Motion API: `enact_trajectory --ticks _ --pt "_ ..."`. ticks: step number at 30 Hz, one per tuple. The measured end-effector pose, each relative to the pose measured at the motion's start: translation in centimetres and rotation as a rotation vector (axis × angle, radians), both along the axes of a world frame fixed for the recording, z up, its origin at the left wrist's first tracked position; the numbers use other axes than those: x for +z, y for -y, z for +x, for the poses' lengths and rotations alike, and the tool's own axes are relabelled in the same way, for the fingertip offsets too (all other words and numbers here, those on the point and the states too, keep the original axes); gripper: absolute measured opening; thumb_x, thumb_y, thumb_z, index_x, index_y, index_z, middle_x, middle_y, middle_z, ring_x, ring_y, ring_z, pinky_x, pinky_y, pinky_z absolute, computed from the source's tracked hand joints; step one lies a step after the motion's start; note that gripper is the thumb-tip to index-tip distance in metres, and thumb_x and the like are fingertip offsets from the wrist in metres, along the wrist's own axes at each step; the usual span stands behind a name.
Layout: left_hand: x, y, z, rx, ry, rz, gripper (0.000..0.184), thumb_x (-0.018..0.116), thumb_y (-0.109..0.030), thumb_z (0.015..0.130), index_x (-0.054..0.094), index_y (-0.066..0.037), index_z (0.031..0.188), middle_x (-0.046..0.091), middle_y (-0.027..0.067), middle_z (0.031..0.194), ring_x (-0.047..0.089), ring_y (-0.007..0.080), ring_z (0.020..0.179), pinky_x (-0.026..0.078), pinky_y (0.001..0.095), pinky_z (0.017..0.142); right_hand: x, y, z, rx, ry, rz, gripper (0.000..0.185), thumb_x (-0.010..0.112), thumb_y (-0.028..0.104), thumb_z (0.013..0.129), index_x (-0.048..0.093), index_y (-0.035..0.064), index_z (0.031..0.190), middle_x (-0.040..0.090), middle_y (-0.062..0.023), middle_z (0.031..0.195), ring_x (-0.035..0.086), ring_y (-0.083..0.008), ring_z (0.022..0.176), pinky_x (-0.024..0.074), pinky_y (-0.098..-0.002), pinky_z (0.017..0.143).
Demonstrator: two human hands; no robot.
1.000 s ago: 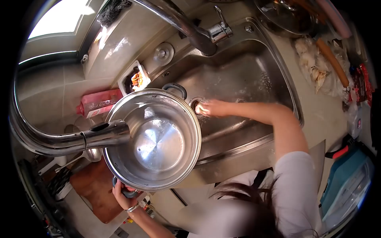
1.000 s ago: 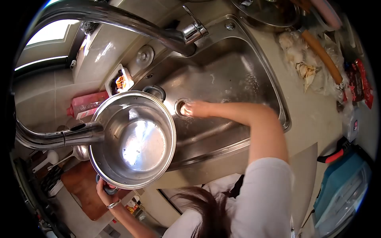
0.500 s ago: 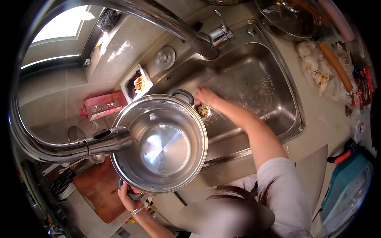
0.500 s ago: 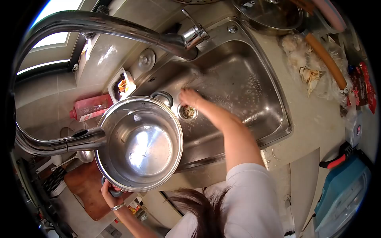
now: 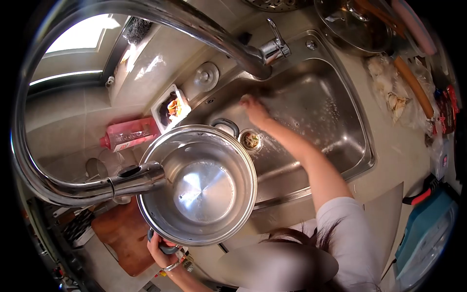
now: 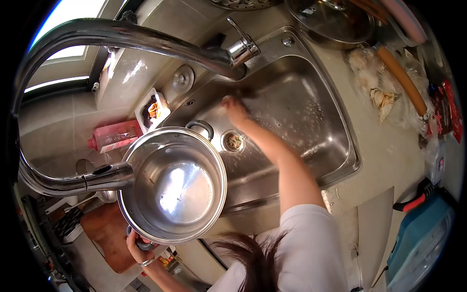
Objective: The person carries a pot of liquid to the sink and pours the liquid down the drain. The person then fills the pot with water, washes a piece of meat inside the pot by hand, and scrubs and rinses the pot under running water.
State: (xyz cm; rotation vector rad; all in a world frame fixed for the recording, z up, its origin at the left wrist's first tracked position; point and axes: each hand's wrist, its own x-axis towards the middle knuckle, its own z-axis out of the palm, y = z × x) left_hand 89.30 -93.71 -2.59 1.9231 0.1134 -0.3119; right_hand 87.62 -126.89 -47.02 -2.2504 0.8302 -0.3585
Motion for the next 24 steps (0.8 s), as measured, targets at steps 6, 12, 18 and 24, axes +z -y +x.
enact_trajectory --ticks 6,12,18,24 --pt "0.6 2.6 -1.2 -0.088 -0.024 0.047 0.022 0.048 -0.016 0.084 0.053 0.005 0.081 0.056 0.0100 0.053 0.051 0.0158 0.037 0.042 0.0239 0.036 4.5 -4.7 0.2 0.394 -0.113 0.525 0.045 0.054 0.034 0.073 0.054 0.0073 0.109 0.058 -0.0171 0.105 0.056 -0.0308 0.097 0.0443 -0.0370 0.085" --pt "-1.1 3.0 -2.0 -0.160 -0.091 -0.038 0.022 0.049 -0.016 0.085 0.052 0.006 0.083 0.058 0.0132 0.055 0.055 0.0181 0.039 0.047 0.0265 0.036 7.4 1.2 -6.6 0.369 -0.179 0.316 0.019 0.056 0.022 0.061 0.065 0.0071 0.069 0.063 -0.0176 0.077 0.061 -0.0329 0.072 0.0486 -0.0418 0.066" --pt "-4.6 6.4 -4.2 -0.207 -0.175 -0.091 0.018 0.053 -0.015 0.081 0.051 0.002 0.077 0.056 0.0120 0.053 0.055 0.0190 0.039 0.049 0.0322 0.034 9.7 6.6 -18.5 0.367 -0.224 -0.100 0.025 0.047 0.021 0.068 0.064 0.0017 0.068 0.062 -0.0193 0.078 0.058 -0.0342 0.082 0.0454 -0.0408 0.077" --pt "-8.7 8.7 -4.1 -0.293 -0.327 -0.200 0.018 0.054 -0.012 0.081 0.048 0.003 0.072 0.057 0.0172 0.057 0.058 0.0240 0.043 0.051 0.0380 0.037 12.4 7.4 -26.5 0.336 -0.631 -0.127 0.018 0.051 0.017 0.072 0.066 0.0080 0.076 0.063 -0.0119 0.091 0.059 -0.0308 0.089 0.0473 -0.0418 0.075"
